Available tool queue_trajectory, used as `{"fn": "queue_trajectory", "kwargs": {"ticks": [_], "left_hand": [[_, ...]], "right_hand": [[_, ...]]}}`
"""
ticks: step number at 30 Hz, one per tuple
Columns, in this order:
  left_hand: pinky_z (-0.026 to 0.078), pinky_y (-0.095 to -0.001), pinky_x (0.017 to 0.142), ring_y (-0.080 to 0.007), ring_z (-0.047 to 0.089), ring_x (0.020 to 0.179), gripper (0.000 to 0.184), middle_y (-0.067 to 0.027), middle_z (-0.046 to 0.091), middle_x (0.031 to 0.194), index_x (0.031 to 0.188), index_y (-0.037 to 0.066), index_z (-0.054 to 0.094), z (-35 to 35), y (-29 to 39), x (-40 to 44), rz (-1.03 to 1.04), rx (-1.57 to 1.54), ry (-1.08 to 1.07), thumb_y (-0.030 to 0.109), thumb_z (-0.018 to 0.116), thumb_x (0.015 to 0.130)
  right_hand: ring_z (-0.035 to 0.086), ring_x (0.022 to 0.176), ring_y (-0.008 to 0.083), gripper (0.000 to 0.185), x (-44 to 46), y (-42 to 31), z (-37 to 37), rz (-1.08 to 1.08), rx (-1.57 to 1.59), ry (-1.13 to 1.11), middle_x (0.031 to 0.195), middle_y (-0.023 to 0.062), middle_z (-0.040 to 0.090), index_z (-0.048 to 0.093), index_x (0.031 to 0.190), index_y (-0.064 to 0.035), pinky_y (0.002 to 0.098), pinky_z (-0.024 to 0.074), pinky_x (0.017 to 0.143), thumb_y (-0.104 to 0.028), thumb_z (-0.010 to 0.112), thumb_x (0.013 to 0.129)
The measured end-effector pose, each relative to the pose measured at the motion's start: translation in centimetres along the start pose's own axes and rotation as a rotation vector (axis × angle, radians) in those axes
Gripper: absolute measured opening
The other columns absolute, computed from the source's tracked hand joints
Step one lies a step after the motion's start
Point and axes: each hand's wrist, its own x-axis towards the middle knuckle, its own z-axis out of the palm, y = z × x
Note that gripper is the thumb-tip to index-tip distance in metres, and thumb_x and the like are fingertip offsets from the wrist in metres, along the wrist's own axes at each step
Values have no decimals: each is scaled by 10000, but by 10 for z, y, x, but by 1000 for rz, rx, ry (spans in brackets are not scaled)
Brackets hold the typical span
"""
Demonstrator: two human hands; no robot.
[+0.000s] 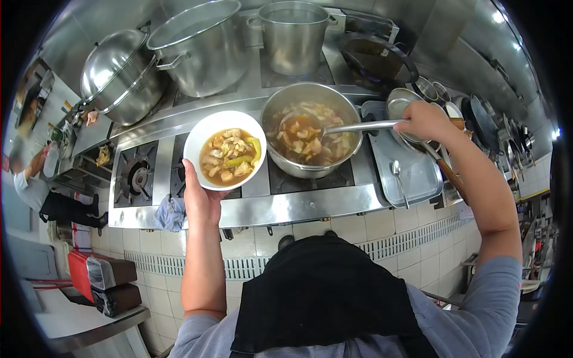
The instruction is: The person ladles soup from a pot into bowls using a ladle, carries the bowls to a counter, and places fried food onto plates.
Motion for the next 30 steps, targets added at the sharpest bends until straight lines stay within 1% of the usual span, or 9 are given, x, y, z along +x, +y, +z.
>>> {"fn": "queue_trajectory", "kwargs": {"ticks": [4, 7, 14, 17, 20, 23, 26, 28, 30], "left_hand": [[600, -482, 913, -316, 617, 1235, 724, -187, 525, 1435, 1492, 31, 357, 1, 1, -2, 13, -1, -15, 600, 365, 1044], [602, -480, 912, -316, 618, 1235, 721, -187, 524, 1436, 1493, 33, 356, 1, 1, -2, 17, 7, -8, 599, 364, 1045], [614, -465, 897, -315, 632, 1215, 715, -191, 537, 1421, 1488, 26, 358, 2, 1, -3, 14, 4, 5, 591, 358, 1049], [629, -442, 863, -312, 657, 1176, 716, -200, 555, 1397, 1481, 12, 362, 4, 2, -4, 9, 1, 2, 586, 348, 1053], [640, -420, 835, -309, 676, 1143, 717, -208, 570, 1375, 1474, -1, 367, 0, 0, -2, 4, 1, -2, 581, 341, 1056], [631, -463, 847, -327, 655, 1175, 683, -195, 558, 1396, 1484, 41, 369, -2, -3, 1, -19, -7, 4, 574, 338, 1059], [632, -461, 846, -324, 657, 1172, 686, -195, 563, 1389, 1486, 42, 367, -3, -3, 2, -29, -9, 20, 577, 337, 1058], [632, -460, 845, -323, 659, 1170, 688, -196, 564, 1387, 1487, 41, 365, -4, -3, 2, -41, -7, 17, 578, 336, 1058], [635, -452, 839, -321, 659, 1170, 692, -196, 561, 1391, 1489, 42, 361, -5, -4, 4, -37, 22, 3, 582, 335, 1057]], "right_hand": [[700, 802, 324, 419, 1, 11, 6, -28, 79, 59, 833, 165, 717, 766, 926, -45, 432, 536, 736, -450, 757, 819], [705, 868, 304, 409, -4, 10, -2, 30, 78, 23, 910, 142, 730, 770, 956, -84, 429, 535, 784, -478, 738, 848], [709, 886, 315, 423, -8, 13, -16, 70, 112, 31, 936, 143, 738, 765, 973, -72, 435, 539, 796, -473, 748, 840], [710, 889, 318, 425, -13, 13, -21, 61, 48, 92, 914, 141, 735, 762, 971, -69, 434, 545, 804, -471, 753, 837], [708, 895, 322, 414, -24, 4, -28, -8, -72, 266, 900, 139, 728, 760, 972, -72, 438, 548, 814, -462, 759, 832], [703, 876, 334, 382, -27, -9, -36, -44, -160, 289, 853, 154, 726, 757, 937, -54, 451, 539, 785, -414, 777, 809], [697, 934, 290, 329, -33, -22, -36, -44, -309, 212, 929, 118, 713, 742, 930, -74, 431, 541, 800, -388, 757, 833], [682, 897, 257, 209, -37, -28, -26, -233, -440, 430, 882, 88, 684, 730, 892, -69, 397, 523, 787, -271, 723, 836], [664, 879, 241, 164, -33, -36, -16, -309, -508, 523, 860, 73, 661, 726, 887, -69, 376, 503, 778, -219, 699, 825]]}}
